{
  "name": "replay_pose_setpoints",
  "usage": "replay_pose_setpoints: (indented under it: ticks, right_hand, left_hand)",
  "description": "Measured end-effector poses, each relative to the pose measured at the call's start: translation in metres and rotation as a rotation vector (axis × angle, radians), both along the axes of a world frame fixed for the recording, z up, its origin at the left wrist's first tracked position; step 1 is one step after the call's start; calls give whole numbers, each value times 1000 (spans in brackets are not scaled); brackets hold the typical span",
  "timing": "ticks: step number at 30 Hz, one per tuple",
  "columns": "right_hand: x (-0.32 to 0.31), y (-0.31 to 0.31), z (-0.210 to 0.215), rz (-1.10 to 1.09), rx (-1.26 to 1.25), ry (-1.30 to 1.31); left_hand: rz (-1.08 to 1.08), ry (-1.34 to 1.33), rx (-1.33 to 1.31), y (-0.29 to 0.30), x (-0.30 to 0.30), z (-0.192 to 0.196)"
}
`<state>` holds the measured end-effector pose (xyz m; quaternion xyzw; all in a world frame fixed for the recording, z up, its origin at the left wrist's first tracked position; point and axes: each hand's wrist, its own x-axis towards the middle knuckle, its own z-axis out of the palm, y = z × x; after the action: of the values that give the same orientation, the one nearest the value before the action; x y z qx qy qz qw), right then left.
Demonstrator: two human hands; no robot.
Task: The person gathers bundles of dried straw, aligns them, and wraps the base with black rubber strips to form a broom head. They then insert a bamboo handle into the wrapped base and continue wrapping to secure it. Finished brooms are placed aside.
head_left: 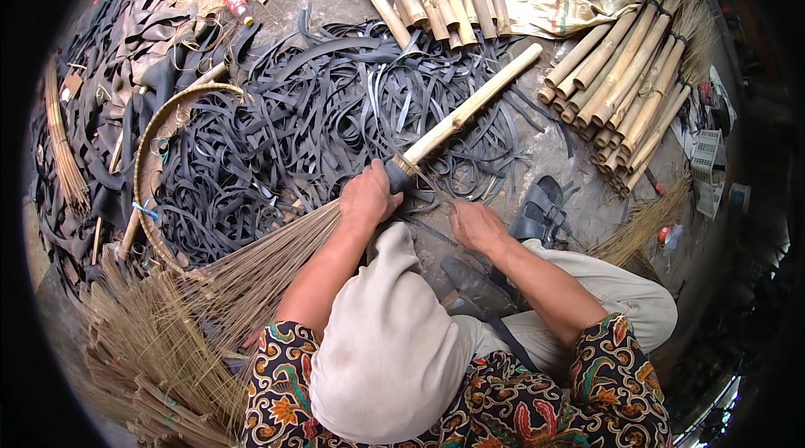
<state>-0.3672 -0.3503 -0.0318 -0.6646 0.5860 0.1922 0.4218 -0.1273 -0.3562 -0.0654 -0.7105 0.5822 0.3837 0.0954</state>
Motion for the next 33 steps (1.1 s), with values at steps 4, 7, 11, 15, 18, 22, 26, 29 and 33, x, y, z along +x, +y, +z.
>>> replay_pose_setpoints:
  ticks: [4, 7, 11, 15, 18, 22, 26, 29, 33]
  right_hand:
    - [2, -2, 1, -170, -50, -51]
    - [1, -7, 4, 39, 57, -93]
    - [1, -11, 6, -136, -69, -37]
    - [3, -8, 8, 4, -48, -15]
    - [5, -5, 10, -76, -161, 27]
    - [6, -6, 9, -113, -44, -6]
    - [8, -6, 5, -135, -41, -16]
    - [7, -7, 3, -112, -21, -56]
    - [1, -12, 4, -26, -68, -52]
  left_hand:
    - [30, 69, -99, -1, 2, 3]
    - [3, 88, -64, -6, 10, 8]
    - [-15, 105, 40, -8, 8, 10]
    - [5, 6, 5, -6, 1, 7]
    - [5, -1, -10, -3, 1, 2]
    - [3, -1, -71, 1, 0, -4]
    - [36, 4, -122, 2, -1, -4]
    - [14, 54, -216, -2, 4, 1]
    - [-12, 110, -40, -8, 14, 10]
